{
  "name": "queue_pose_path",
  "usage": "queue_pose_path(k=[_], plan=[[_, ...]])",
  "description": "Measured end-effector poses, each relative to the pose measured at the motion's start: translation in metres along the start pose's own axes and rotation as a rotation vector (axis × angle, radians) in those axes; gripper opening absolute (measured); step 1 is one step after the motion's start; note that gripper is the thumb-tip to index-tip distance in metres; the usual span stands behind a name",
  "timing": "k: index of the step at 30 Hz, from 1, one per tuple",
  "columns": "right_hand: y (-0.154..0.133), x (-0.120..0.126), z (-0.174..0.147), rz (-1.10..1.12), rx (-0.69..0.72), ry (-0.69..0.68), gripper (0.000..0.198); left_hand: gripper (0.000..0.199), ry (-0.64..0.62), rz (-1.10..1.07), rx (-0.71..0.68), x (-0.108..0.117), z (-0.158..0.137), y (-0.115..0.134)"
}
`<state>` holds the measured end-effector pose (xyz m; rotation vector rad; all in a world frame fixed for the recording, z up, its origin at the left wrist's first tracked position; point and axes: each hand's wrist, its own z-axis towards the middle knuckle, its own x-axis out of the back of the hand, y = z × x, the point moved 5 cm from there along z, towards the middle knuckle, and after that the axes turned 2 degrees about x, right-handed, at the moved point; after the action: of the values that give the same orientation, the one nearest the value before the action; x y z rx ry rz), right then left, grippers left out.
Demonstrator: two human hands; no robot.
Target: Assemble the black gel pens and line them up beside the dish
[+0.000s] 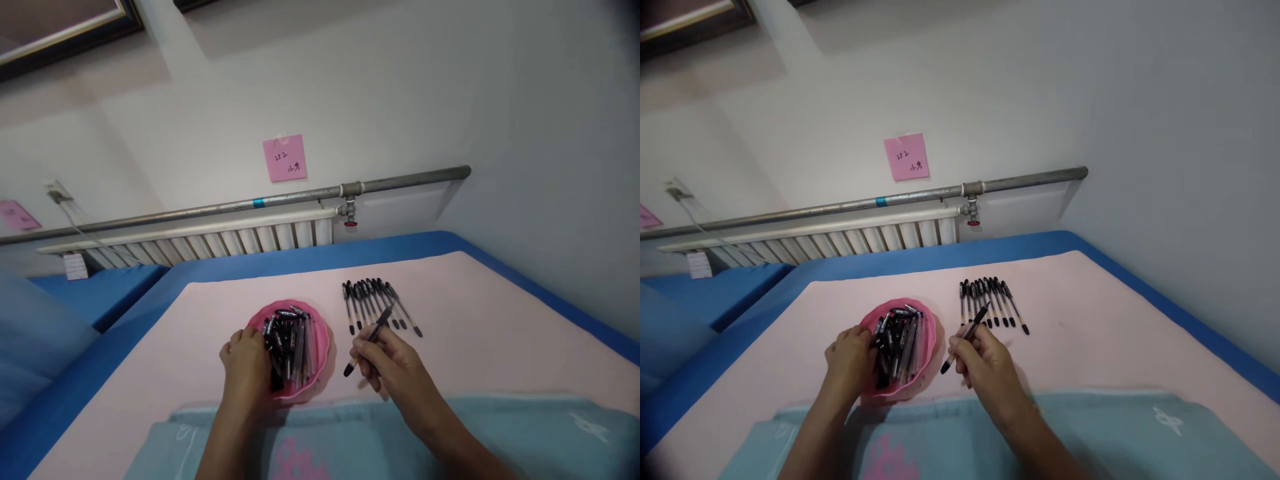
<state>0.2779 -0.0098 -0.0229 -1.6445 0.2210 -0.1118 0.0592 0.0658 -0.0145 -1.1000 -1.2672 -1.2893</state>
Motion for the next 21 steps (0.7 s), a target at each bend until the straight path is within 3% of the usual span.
queue_pose_path(k=[2,4,7,9,14,21], plan=[[-0.002,-0.004,-0.003,-0.088,0.038,-0.075,0.014,0.019,0.092,-0.256,0.013,0.012,-0.001,-0.002],[-0.006,-0.011,-0.008,-0.187,0.123,-0.171,0.014,0.016,0.062,-0.719,-0.018,0.015,-0.003,0.0],[-0.009,-0.021,-0.017,-0.294,0.225,-0.281,0.018,0.019,-0.217,-1.377,-0.077,0.008,-0.011,0.014],[-0.009,-0.025,-0.02,-0.366,0.252,-0.311,0.021,0.024,-0.364,-1.61,-0.052,0.003,-0.016,0.024],[-0.012,-0.026,-0.02,-0.556,0.349,-0.289,0.026,0.028,-0.431,-1.804,0.061,0.002,-0.023,0.032],[-0.009,-0.025,-0.02,-0.68,0.387,-0.273,0.031,0.023,-0.543,-1.715,-0.017,-0.001,-0.027,0.036]])
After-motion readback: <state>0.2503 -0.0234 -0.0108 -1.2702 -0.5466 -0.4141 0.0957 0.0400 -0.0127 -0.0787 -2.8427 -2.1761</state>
